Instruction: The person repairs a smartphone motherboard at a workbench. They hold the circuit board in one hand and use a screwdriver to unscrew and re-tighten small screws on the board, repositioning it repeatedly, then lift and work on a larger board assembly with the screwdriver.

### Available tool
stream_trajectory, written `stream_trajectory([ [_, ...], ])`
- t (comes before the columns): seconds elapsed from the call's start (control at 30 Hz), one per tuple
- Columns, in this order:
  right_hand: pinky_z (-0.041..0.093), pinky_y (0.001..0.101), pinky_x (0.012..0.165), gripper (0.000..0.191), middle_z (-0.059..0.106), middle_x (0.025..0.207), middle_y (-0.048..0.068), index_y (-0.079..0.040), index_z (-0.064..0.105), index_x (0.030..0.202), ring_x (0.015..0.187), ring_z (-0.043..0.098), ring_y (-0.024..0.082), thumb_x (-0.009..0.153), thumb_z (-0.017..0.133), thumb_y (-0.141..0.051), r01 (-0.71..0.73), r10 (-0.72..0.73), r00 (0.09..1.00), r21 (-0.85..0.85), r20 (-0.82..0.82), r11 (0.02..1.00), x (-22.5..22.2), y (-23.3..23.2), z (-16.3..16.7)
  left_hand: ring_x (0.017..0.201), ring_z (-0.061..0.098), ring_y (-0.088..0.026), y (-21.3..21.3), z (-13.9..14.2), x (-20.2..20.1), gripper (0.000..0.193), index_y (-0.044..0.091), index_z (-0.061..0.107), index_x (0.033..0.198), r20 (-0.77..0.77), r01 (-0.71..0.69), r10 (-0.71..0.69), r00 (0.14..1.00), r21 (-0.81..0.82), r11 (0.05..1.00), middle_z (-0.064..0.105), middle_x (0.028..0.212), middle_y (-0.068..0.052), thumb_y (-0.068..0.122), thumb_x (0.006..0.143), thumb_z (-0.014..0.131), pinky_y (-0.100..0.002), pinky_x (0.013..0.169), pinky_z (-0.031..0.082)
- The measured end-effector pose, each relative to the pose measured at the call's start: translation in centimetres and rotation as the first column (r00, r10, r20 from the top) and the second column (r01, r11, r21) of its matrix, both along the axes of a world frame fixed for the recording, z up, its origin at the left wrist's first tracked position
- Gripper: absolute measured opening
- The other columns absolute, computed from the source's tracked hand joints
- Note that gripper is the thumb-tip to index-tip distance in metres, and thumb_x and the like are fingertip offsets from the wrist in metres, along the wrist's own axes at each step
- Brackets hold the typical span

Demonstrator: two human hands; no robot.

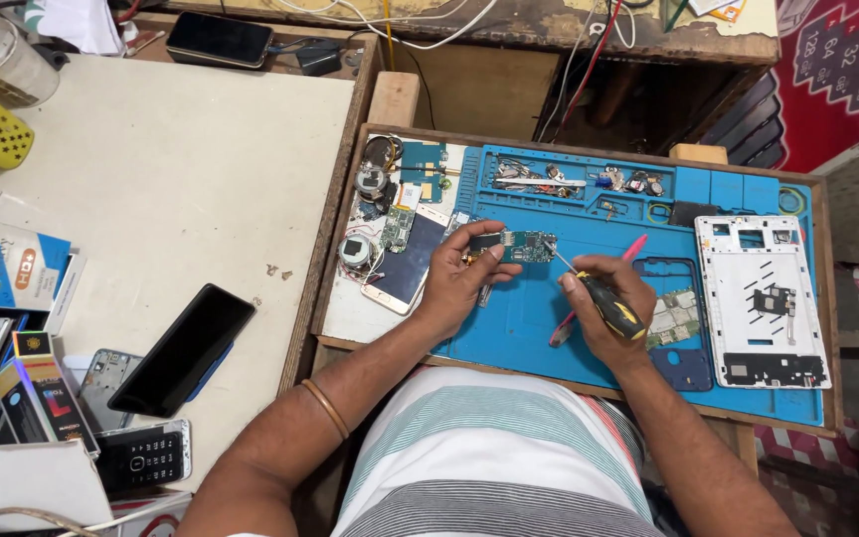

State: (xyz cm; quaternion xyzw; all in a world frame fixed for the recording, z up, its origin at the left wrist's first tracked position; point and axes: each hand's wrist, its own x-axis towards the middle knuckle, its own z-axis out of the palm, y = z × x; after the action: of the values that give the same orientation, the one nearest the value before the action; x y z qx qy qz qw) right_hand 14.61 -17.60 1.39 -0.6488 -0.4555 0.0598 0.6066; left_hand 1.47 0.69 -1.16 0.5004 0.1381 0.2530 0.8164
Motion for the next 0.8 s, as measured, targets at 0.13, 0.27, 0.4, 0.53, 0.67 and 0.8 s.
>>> stream_trajectory([
  [0.13, 0.055, 0.0203, 0.062, 0.03, 0.073, 0.088, 0.009, -0.001, 0.055, 0.107, 0.072, 0.069, 0.009, 0.101, 0.071, -0.025, -0.051, 0.059, 0.988, 0.066, -0.14, 0.997, 0.6, -0.4, -1.6, 0.097, 0.075, -0.021, 0.2, -0.1, 0.0, 0.041, 0.001, 0.053, 0.139, 0.013, 0.025, -0.025, 1.0, -0.003, 1.0, 0.066, 0.114, -0.012, 0.012, 0.101, 0.065, -0.026, 0.08, 0.064],
  [0.27, 0.053, 0.0187, 0.058, 0.041, 0.072, 0.096, 0.009, -0.003, 0.06, 0.102, 0.068, 0.067, 0.008, 0.098, 0.07, -0.042, -0.103, 0.127, 0.974, 0.129, -0.188, 0.986, 1.7, -1.0, -3.4, 0.099, 0.075, -0.021, 0.3, -0.3, 0.1, 0.042, 0.0, 0.053, 0.138, 0.007, 0.055, -0.055, 0.998, 0.003, 0.998, 0.069, 0.116, -0.016, 0.011, 0.1, 0.067, -0.027, 0.083, 0.064],
  [0.4, 0.054, 0.0211, 0.067, 0.038, 0.07, 0.087, 0.007, -0.004, 0.067, 0.1, 0.066, 0.061, 0.006, 0.103, 0.071, -0.042, -0.037, 0.039, 0.999, 0.123, -0.02, 0.992, 2.0, -1.1, -3.8, 0.102, 0.075, -0.022, 0.5, -0.2, 0.2, 0.042, 0.0, 0.052, 0.139, -0.008, 0.073, -0.073, 0.997, 0.013, 0.997, 0.069, 0.117, -0.017, 0.012, 0.101, 0.066, -0.027, 0.085, 0.065],
  [0.53, 0.05, 0.0214, 0.068, 0.027, 0.068, 0.088, 0.005, -0.003, 0.066, 0.105, 0.076, 0.062, 0.008, 0.102, 0.076, -0.028, 0.1, -0.098, 0.994, 0.051, -0.049, 0.994, 1.3, -0.7, -2.2, 0.104, 0.074, -0.022, 0.6, -0.1, 0.1, 0.043, 0.002, 0.049, 0.142, -0.023, 0.07, -0.071, 0.997, -0.013, 0.997, 0.068, 0.117, -0.015, 0.014, 0.102, 0.062, -0.027, 0.085, 0.065],
  [0.67, 0.05, 0.0211, 0.067, 0.026, 0.066, 0.088, 0.003, -0.002, 0.066, 0.114, 0.075, 0.062, 0.007, 0.097, 0.077, -0.018, 0.076, -0.07, 0.983, 0.03, -0.169, 0.997, 0.5, -0.3, -0.3, 0.104, 0.074, -0.021, 0.6, -0.1, 0.1, 0.044, 0.003, 0.048, 0.143, -0.046, 0.058, -0.06, 0.997, -0.026, 0.998, 0.068, 0.116, -0.015, 0.013, 0.102, 0.061, -0.028, 0.084, 0.064],
  [0.8, 0.053, 0.0214, 0.072, 0.026, 0.067, 0.096, 0.003, -0.002, 0.067, 0.118, 0.081, 0.065, 0.008, 0.098, 0.075, -0.016, 0.005, -0.002, 0.993, 0.022, -0.118, 1.0, 0.0, 0.0, 0.6, 0.104, 0.074, -0.021, 0.6, -0.1, 0.0, 0.042, 0.002, 0.048, 0.143, -0.049, 0.06, -0.061, 0.997, -0.023, 0.998, 0.068, 0.117, -0.014, 0.013, 0.104, 0.06, -0.028, 0.084, 0.064],
])
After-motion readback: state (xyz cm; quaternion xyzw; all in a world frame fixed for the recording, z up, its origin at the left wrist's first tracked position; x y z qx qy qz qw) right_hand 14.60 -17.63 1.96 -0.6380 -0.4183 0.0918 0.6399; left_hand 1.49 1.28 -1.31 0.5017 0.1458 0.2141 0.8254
